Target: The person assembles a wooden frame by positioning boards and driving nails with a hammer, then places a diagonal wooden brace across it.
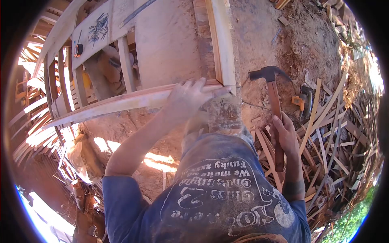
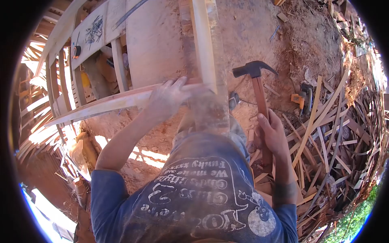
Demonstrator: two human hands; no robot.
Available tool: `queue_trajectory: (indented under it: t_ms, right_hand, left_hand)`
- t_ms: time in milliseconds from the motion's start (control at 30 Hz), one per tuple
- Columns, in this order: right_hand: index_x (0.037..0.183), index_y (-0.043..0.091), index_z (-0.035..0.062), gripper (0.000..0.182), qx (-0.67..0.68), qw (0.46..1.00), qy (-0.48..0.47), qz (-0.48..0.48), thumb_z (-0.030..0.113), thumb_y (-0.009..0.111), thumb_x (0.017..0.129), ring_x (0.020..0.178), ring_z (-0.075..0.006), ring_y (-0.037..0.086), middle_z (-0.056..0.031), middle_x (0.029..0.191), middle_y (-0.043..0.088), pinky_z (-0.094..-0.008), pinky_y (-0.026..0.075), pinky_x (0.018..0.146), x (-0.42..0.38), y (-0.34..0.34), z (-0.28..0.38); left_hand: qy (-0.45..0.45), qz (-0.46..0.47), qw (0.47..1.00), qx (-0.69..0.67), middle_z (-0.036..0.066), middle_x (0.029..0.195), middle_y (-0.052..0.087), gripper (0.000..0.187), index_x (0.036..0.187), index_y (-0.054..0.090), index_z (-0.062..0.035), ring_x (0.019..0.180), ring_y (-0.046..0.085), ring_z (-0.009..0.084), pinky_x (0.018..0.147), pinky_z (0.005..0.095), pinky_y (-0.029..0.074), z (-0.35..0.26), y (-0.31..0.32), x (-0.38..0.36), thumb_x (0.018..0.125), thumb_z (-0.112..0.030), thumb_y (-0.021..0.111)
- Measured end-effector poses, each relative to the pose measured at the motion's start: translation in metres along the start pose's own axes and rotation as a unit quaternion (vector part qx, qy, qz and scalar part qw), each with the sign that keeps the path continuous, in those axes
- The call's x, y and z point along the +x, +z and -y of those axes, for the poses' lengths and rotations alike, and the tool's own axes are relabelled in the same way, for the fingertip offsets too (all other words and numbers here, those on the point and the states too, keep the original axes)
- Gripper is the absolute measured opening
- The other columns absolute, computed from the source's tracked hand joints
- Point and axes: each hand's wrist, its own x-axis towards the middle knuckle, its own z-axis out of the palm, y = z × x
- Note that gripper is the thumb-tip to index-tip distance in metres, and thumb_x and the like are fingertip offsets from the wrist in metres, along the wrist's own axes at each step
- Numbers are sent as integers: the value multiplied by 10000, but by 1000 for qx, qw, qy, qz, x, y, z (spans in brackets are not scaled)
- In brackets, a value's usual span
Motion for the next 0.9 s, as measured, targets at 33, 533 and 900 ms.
queue_trajectory:
  t_ms: [33, 533, 900]
  right_hand:
    - [947, 521, 49, 181, -77, 996, -24, -27, 216, 560, 1004, 461, -150, 512, -52, 633, 555, -285, 400, 451, -1, -5, -2]
    - [1125, 643, 19, 336, -335, 898, -232, -167, 148, 691, 819, 798, -433, 654, -241, 831, 658, -464, 511, 693, 41, -28, 9]
    - [1099, 650, 30, 329, -321, 892, -294, -126, 154, 728, 804, 781, -407, 658, -205, 848, 665, -463, 506, 672, 42, -17, 8]
  left_hand:
    - [-7, -17, 999, -27, 195, 1133, 633, 759, 1528, 344, -420, 951, 681, 335, 781, 434, 582, -1, -2, 0, 861, -242, 661]
    - [-56, -82, 995, -28, 166, 1281, 597, 726, 1469, 437, -338, 1157, 596, 376, 1056, 537, 437, -10, -4, -1, 812, -227, 724]
    - [-23, 26, 999, -34, 213, 1174, 648, 492, 1344, 594, -251, 1047, 635, 381, 927, 501, 497, -20, -10, 17, 855, -206, 616]
